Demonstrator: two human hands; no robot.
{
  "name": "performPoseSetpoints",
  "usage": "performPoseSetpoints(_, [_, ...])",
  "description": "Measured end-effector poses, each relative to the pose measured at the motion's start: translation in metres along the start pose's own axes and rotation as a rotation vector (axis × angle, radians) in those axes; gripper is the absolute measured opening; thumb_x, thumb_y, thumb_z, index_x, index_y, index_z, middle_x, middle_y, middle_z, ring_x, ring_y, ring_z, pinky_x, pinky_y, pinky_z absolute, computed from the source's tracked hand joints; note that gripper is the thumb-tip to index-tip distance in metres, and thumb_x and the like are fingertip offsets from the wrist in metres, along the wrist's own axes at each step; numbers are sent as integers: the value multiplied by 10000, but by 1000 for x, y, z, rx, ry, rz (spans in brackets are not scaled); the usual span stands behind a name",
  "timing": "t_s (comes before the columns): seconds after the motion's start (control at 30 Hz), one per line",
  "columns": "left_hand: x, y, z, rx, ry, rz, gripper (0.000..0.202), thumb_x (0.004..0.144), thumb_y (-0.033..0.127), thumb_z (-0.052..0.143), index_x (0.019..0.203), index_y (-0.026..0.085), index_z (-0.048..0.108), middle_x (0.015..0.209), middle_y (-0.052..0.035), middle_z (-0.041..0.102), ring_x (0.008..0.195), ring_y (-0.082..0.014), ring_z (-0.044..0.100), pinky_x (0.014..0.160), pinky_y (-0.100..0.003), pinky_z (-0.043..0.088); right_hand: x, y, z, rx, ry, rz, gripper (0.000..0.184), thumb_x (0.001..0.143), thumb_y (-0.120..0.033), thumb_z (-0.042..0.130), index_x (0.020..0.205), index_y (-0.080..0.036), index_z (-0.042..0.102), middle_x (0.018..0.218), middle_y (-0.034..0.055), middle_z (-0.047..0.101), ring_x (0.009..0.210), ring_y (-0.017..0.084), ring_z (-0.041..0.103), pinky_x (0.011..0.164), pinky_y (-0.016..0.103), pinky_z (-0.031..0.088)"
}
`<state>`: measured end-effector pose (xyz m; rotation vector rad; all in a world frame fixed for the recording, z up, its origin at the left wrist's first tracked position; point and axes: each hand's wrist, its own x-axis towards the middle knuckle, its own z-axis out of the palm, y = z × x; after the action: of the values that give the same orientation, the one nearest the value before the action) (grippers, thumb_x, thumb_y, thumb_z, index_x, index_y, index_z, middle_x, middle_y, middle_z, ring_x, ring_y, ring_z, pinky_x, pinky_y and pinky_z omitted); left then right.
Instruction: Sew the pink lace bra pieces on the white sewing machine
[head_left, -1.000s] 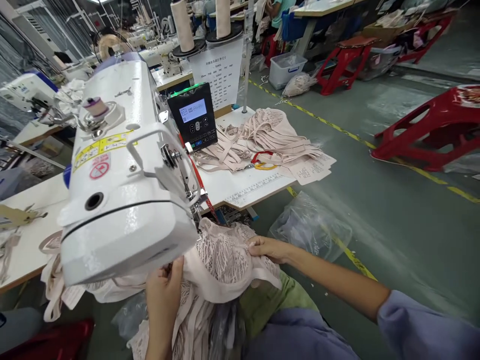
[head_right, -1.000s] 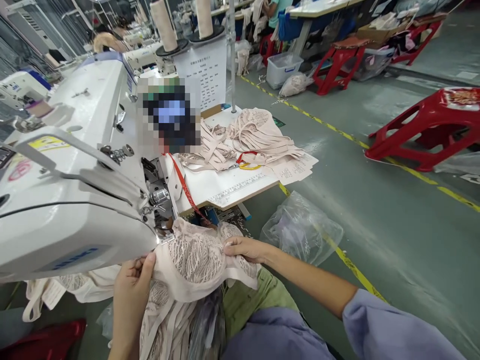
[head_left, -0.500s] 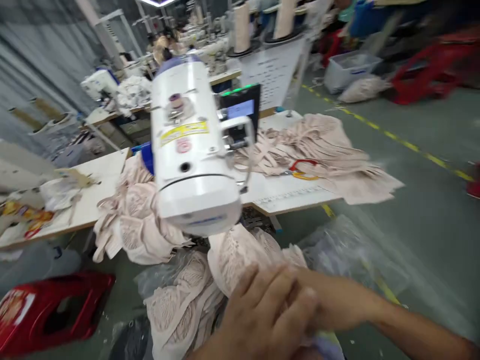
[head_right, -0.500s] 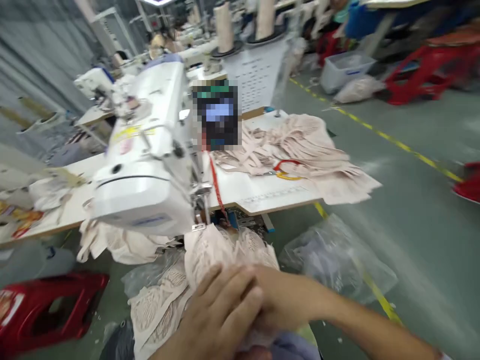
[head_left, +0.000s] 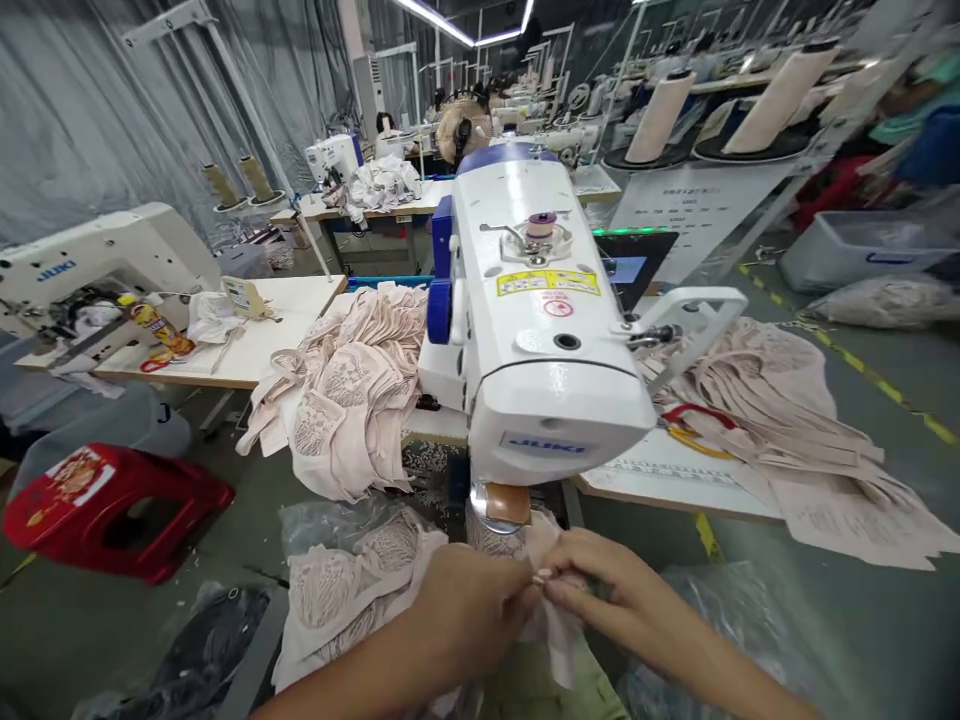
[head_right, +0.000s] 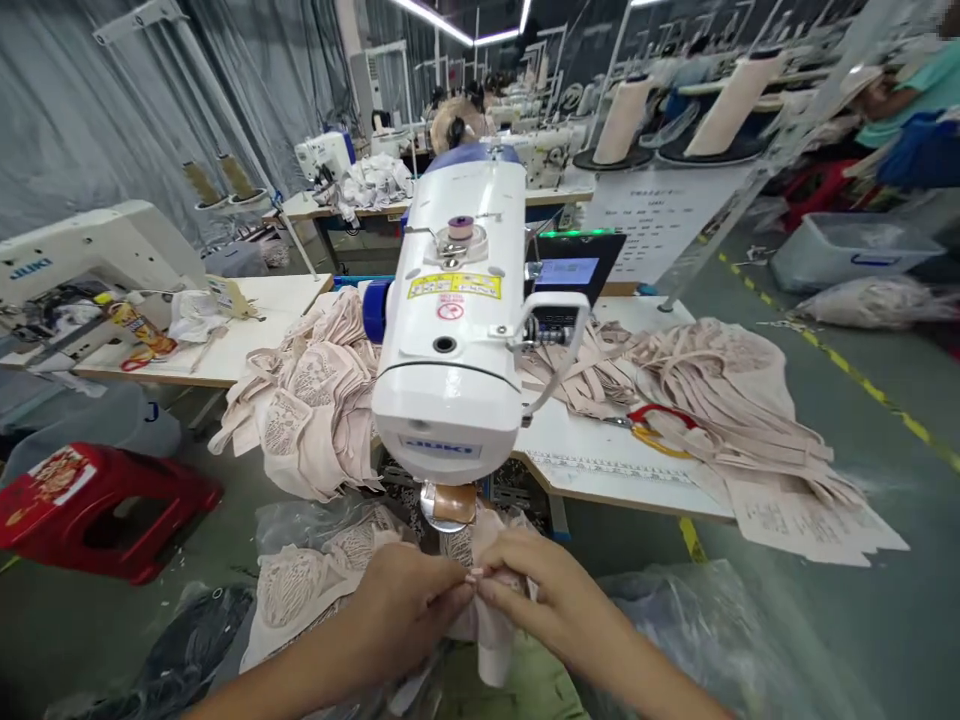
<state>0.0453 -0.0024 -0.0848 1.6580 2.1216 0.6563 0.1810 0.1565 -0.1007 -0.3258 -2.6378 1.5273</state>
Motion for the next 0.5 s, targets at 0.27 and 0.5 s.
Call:
performPoseSetpoints(0.27, [39, -27, -41, -160, -92, -220, 423, 895, 495, 503, 613, 182, 540, 553, 29, 502, 554, -120, 471, 545, -243, 273, 44, 6, -28, 134, 39, 34, 297, 831, -445, 688, 752, -160, 716, 723, 7, 698, 685, 145, 605, 629, 232, 378])
performPoseSetpoints(0.5, [65, -58, -55, -39, 6, -169, 388, 820, 520, 555, 632, 209, 691, 556, -27, 617, 567, -206, 572, 533, -263, 413, 64, 32, -39, 130, 10, 41, 422, 793, -570, 695, 810, -151, 737, 743, 14, 694, 707, 155, 598, 626, 233, 380])
